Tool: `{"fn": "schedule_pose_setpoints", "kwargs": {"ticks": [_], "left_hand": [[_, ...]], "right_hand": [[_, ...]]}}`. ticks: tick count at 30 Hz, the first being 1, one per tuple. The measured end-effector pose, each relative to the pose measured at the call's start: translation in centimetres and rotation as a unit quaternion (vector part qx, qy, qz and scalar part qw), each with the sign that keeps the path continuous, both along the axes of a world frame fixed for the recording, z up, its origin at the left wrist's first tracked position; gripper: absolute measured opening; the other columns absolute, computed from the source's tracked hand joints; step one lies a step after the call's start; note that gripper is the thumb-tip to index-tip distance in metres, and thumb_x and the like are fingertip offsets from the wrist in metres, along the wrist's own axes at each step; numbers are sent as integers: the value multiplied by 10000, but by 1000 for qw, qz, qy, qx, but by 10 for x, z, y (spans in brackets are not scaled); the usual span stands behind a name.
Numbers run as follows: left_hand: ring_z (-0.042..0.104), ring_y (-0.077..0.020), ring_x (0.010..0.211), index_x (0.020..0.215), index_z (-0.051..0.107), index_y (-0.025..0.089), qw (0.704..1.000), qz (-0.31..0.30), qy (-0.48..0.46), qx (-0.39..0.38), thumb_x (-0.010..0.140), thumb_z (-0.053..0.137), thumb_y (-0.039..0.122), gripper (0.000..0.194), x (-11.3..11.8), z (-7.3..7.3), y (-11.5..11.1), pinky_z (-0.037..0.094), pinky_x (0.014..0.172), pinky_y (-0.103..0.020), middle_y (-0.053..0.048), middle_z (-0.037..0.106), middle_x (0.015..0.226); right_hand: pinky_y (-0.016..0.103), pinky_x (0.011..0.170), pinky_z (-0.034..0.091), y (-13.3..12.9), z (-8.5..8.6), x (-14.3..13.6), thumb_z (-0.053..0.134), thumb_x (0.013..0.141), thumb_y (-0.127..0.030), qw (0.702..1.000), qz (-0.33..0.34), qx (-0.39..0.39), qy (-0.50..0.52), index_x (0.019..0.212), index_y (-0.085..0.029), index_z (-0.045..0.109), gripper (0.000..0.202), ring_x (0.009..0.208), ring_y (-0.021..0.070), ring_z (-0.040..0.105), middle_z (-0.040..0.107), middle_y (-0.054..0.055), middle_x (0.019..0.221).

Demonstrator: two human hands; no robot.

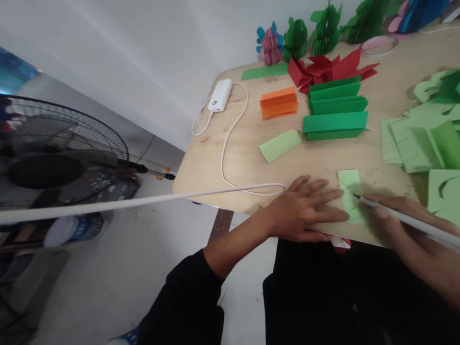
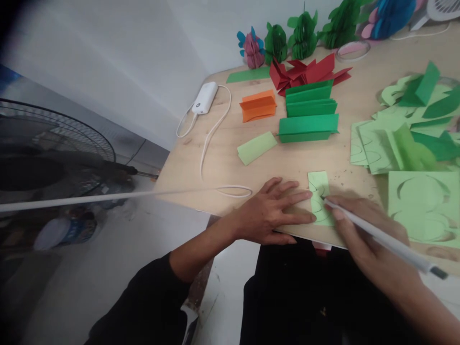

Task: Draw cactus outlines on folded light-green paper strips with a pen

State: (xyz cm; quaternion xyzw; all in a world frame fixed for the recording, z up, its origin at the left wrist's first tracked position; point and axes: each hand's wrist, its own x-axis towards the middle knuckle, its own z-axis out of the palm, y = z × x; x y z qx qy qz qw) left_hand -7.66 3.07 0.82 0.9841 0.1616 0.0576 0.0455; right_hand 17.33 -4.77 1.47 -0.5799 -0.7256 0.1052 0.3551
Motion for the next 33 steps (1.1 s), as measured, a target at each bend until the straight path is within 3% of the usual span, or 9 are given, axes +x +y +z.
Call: {"fn": "schedule_pose_setpoints", "kwargs": {"ticks": [4, 9, 33], "left_hand": [[394, -370, 1534, 1491, 593, 390, 1000, -1, 0, -8, 1010, 524, 644, 548, 0, 1, 0, 304, 1226, -597, -54, 456, 1668], [385, -370, 1536, 1498, 586, 389, 1000, 3, 1, -16, 1016, 531, 619, 536, 0, 1, 0, 295, 1229, -596, -49, 440, 1679], [390, -365, 1529, 1495, 586, 399, 1000, 6, -6, -15, 1007, 525, 646, 550, 0, 0, 0, 299, 1228, -590, -39, 453, 1670]], "right_hand": [[378, 787, 649, 4, 2, 1, 585, 973, -402, 998, -22, -44, 34, 1045, -335, 763, 203, 950, 229, 785, 824, -23, 1020], [379, 771, 652, 9, 0, -1, 578, 977, -429, 1000, -6, -26, 4, 998, -304, 770, 230, 888, 224, 790, 827, -11, 961], [389, 829, 627, 11, 1, -9, 593, 969, -349, 1000, 16, 1, -6, 1034, -306, 750, 176, 946, 225, 783, 821, -3, 996]]}}
